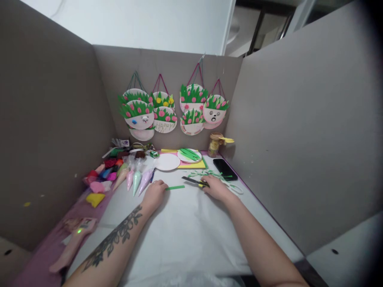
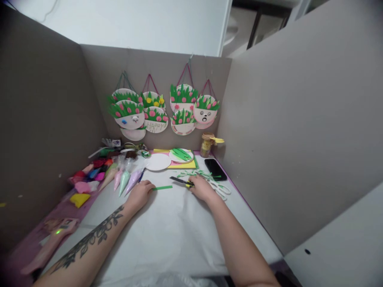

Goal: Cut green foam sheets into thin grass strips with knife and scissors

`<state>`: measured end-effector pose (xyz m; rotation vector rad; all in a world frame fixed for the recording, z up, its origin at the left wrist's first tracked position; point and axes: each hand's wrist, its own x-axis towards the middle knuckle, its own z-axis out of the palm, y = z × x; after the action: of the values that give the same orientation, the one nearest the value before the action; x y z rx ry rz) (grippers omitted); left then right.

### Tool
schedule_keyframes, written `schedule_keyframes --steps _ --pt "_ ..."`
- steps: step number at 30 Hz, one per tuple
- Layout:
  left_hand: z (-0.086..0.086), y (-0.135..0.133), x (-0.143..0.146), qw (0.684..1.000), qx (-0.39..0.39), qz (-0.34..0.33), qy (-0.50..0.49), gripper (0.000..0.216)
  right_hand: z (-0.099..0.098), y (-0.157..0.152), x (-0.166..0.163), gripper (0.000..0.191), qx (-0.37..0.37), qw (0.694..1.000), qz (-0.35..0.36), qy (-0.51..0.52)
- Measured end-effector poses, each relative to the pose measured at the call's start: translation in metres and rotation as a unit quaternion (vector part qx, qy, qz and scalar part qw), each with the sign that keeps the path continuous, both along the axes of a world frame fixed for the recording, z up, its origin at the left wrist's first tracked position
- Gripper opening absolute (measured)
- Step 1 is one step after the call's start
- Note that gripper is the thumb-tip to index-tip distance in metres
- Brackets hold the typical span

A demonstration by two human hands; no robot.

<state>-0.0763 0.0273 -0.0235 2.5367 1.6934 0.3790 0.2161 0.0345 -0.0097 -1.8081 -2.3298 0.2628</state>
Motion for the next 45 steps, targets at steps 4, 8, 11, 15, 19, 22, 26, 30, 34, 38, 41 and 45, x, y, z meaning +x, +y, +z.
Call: schedule_keyframes --steps 4,8,11,15,19,22,26,30,34,38,41,45 --pt "-0.007 0.003 0.002 0.999 -0.013 -0.033 -0.036 0.034 0.002 -0.004 -0.007 0.034 0.016 0.999 0.006 -0.031" --pt "-0.018 0.012 0.004 0.995 -0.022 -0.062 -0.072 0.036 -0.002 -0.002 -0.002 0.036 0.009 0.999 0.009 -0.041" --pt "-0.022 0.016 0.003 0.995 -0.03 -0.053 -0.074 0.037 -0.004 -0.001 0.001 0.039 0.001 0.999 0.015 -0.029" --pt "-0.018 0.014 0.004 0.997 -0.022 -0.077 -0.009 0.041 -0.005 -0.001 -0.001 0.038 0.002 0.999 0.026 -0.027" --pt "-0.009 0.01 0.01 0.994 -0.029 -0.091 0.053 0.042 -0.003 0.0 -0.004 0.038 0.01 0.998 0.039 -0.045" --pt "-0.006 0.01 0.014 0.993 -0.047 -0.083 0.072 0.04 -0.002 -0.001 -0.006 0.038 0.015 0.997 0.048 -0.061" --pt "-0.008 0.012 0.016 0.993 -0.055 -0.076 0.071 0.042 -0.001 -0.002 -0.007 0.038 0.006 0.995 0.056 -0.076" --pt "-0.011 0.012 0.016 0.994 -0.051 -0.075 0.06 0.042 0.002 -0.004 -0.006 0.038 -0.012 0.996 0.052 -0.076" --pt "-0.013 0.011 0.016 0.994 -0.05 -0.073 0.057 0.042 0.004 -0.006 -0.003 0.04 -0.027 0.997 0.051 -0.059" --pt "-0.016 0.011 0.017 0.996 -0.03 -0.067 0.054 0.041 0.002 -0.006 0.0 0.043 -0.024 0.997 0.047 -0.051" --pt "-0.016 0.011 0.014 0.997 -0.012 -0.056 0.053 0.04 -0.003 -0.004 -0.001 0.044 -0.007 0.998 0.04 -0.046" --pt "-0.01 0.011 0.011 0.996 -0.022 -0.061 0.064 0.041 -0.009 -0.001 -0.006 0.041 0.018 0.998 0.037 -0.046"
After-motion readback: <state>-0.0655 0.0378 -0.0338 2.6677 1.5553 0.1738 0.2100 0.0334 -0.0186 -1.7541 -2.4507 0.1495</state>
